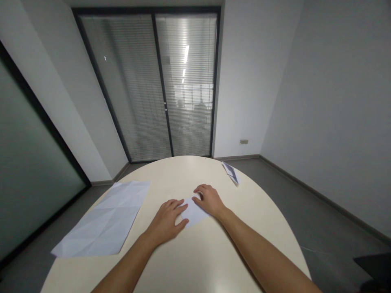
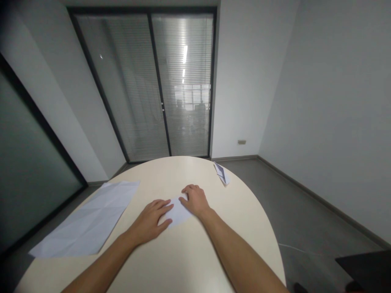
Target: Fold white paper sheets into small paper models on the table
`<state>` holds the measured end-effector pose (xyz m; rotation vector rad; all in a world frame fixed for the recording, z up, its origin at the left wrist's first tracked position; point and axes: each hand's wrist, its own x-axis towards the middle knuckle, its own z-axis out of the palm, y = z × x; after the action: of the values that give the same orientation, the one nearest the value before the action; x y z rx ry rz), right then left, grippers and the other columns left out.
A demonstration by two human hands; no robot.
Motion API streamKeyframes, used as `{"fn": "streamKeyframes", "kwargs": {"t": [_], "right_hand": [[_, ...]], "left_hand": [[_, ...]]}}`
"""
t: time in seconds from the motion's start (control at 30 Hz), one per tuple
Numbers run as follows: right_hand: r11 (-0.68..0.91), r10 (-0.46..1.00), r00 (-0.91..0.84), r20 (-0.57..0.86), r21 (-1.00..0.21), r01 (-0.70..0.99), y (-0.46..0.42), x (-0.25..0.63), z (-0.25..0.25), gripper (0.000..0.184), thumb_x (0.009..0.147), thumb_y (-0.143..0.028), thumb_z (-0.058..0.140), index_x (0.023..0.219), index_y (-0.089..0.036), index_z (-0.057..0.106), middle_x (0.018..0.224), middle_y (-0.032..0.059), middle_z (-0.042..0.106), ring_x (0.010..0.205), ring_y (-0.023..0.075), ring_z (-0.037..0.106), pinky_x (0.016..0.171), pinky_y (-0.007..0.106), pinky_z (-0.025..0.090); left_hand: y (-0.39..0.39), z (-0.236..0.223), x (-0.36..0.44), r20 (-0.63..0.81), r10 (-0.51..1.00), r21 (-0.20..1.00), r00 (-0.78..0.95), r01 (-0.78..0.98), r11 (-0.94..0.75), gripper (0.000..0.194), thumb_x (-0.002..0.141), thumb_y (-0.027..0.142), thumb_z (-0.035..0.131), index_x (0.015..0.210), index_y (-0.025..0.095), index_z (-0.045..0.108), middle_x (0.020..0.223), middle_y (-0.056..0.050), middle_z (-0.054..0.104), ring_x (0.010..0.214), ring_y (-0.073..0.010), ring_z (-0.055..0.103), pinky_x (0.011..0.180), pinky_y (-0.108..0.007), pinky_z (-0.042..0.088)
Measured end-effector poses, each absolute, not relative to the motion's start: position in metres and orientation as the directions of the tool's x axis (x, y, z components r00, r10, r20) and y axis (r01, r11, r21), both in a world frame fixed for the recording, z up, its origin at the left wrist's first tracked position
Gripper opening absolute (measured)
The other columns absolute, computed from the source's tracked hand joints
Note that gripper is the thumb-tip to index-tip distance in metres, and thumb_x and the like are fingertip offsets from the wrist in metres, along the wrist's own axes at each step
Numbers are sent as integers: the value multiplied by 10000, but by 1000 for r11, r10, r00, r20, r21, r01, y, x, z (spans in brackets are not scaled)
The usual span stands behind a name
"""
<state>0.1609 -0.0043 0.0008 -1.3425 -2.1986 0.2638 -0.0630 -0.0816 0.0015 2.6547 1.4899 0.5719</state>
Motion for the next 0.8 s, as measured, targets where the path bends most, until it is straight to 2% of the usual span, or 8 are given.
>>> {"fn": "streamKeyframes", "kwargs": {"t": [0.33,0.63,0.8], "right_hand": [[637,769,-519,373,-390,665,-5,162,-5,455,834,-458,712,1220,-223,658,1306,102,634,1213,282,549,1046,433,401],[648,761,-544,353,-371,665,-8,163,-4,459,883,-489,642,1255,-220,647,1337,105,622,1255,288,522,1082,456,364],[643,765,-565,308,-364,673,-11,164,0,572,832,-579,671,1287,-233,638,1392,111,584,1294,302,490,1109,470,326]], "left_hand": [[-79,-4,-65,306,838,201,452,830,-521,475,932,424,587,1385,285,567,1445,-49,572,1295,-277,509,1107,-486,399],[-79,-4,-65,309,832,204,462,822,-532,475,938,421,572,1389,274,561,1443,-58,574,1296,-270,509,1113,-477,393],[-79,-4,-65,310,831,204,461,822,-532,477,939,422,572,1384,253,566,1438,-69,577,1295,-275,510,1109,-483,395]]}}
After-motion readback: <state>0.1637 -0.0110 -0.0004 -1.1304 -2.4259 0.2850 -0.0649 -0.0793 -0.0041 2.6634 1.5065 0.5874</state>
